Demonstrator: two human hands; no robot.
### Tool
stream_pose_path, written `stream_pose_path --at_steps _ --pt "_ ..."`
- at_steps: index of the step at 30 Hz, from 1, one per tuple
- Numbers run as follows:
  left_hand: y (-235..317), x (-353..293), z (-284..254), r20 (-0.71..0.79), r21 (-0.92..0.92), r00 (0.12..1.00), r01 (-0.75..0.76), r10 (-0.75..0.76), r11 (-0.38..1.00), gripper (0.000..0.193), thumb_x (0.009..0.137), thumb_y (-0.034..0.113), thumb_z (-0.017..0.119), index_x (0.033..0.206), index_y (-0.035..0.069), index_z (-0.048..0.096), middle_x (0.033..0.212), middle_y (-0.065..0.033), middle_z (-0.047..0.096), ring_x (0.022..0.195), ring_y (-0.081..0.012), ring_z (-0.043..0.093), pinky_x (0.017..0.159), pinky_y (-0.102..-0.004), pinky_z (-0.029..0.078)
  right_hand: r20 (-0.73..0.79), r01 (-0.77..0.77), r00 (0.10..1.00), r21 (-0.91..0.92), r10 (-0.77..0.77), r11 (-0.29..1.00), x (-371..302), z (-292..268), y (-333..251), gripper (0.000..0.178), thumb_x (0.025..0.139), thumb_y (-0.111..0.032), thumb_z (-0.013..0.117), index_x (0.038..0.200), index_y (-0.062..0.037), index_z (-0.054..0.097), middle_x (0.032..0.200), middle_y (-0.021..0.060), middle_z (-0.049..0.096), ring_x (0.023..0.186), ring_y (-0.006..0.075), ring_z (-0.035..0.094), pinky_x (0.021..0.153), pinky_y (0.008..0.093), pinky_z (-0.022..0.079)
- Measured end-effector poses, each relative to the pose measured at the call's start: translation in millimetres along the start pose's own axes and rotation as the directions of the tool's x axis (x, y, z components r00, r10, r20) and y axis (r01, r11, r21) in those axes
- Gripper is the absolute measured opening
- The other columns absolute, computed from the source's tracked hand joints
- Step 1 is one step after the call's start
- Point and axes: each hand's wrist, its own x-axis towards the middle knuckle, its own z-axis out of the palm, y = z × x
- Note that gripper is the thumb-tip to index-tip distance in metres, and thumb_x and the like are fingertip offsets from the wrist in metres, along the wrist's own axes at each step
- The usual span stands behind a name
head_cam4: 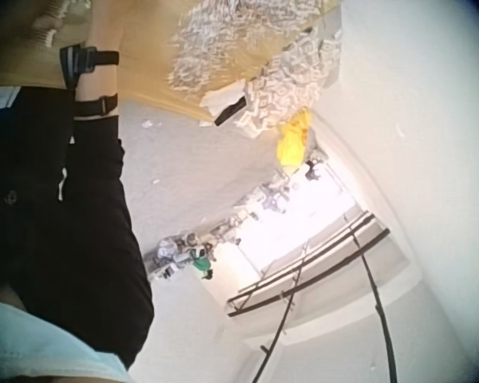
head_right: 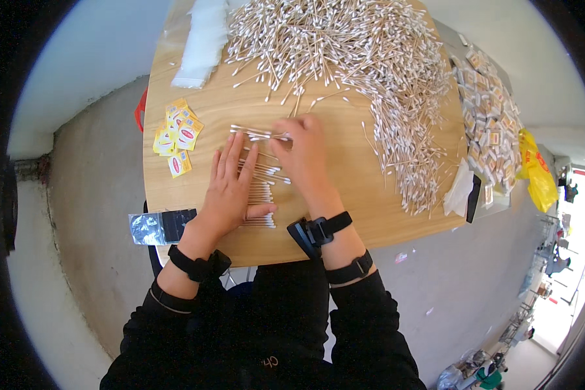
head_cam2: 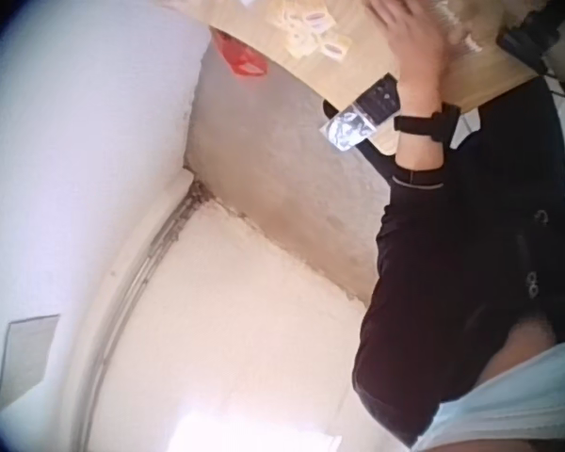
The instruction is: The person is manually aligning cotton swabs on a table and placing them into small plastic bags for retail.
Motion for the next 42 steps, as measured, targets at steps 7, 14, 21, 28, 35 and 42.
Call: stream_pose_path --at_steps 7,14,21,28,35,42 --pt "2.9 17.1 -3.6 -0.029 0.047 1.000 0.003 -0.002 0.999 0.107 0.066 0.061 0.072 0.145 0.000 0.032 0.154 -0.0228 0.018 0.144 -0.0369 0.017 0.115 -0.0538 0.014 -0.287 -0.332 0.907 -0.039 0.308 0.942 4.6 -14.0 12.2 0.034 0.077 -0.021 0.074 0.102 -0.0022 0.061 0.096 0.0161 0.057 0.092 0.0320 0.055 0.080 0.0423 0.046" --pt "-1.5 34.8 4.4 0.011 0.127 0.999 -0.037 0.036 0.991 0.105 0.068 0.062 0.069 0.146 0.002 0.031 0.153 -0.0217 0.024 0.144 -0.0360 0.017 0.115 -0.0548 0.013 -0.223 -0.316 0.937 -0.217 0.268 0.924 29.7 2.1 8.0 0.027 0.078 -0.023 0.071 0.094 -0.0037 0.061 0.092 0.0146 0.059 0.092 0.0333 0.057 0.079 0.0426 0.047" --pt "4.1 17.2 4.6 0.047 0.089 0.999 0.003 -0.007 0.996 0.111 0.065 0.065 0.069 0.148 0.005 0.028 0.152 -0.0229 0.023 0.144 -0.0389 0.016 0.114 -0.0569 0.014 0.150 -0.138 0.979 0.005 0.135 0.990 25.6 -2.1 13.1 0.019 0.079 -0.014 0.069 0.096 -0.0075 0.066 0.092 0.0119 0.057 0.086 0.0306 0.058 0.077 0.0387 0.048" --pt "-5.8 23.7 2.1 -0.039 0.093 0.999 0.031 -0.028 0.995 0.113 0.065 0.066 0.069 0.146 -0.001 0.028 0.154 -0.0209 0.021 0.144 -0.0353 0.017 0.114 -0.0543 0.014 -0.143 -0.236 0.953 0.210 0.268 0.949 -0.8 -9.9 20.3 0.023 0.082 -0.007 0.063 0.105 -0.0085 0.066 0.093 0.0117 0.055 0.088 0.0262 0.057 0.078 0.0347 0.048" --pt "-8.5 32.5 6.2 -0.020 0.149 1.000 0.002 0.001 0.989 0.112 0.065 0.068 0.066 0.145 -0.002 0.029 0.154 -0.0155 0.025 0.145 -0.0293 0.019 0.115 -0.0522 0.014 -0.122 -0.211 0.970 0.018 0.211 0.977 -5.9 -10.5 6.4 0.021 0.081 -0.008 0.067 0.102 -0.0091 0.066 0.093 0.0105 0.055 0.088 0.0266 0.058 0.076 0.0350 0.048" --pt "-6.9 15.7 -1.4 0.021 0.148 1.000 -0.019 0.016 0.989 0.114 0.065 0.068 0.067 0.146 -0.002 0.028 0.156 -0.0150 0.022 0.145 -0.0286 0.018 0.115 -0.0551 0.013 0.031 -0.207 0.978 0.071 0.205 0.976 3.5 -18.1 10.0 0.008 0.079 -0.003 0.068 0.086 -0.0066 0.065 0.087 0.0078 0.055 0.083 0.0230 0.061 0.072 0.0325 0.049"
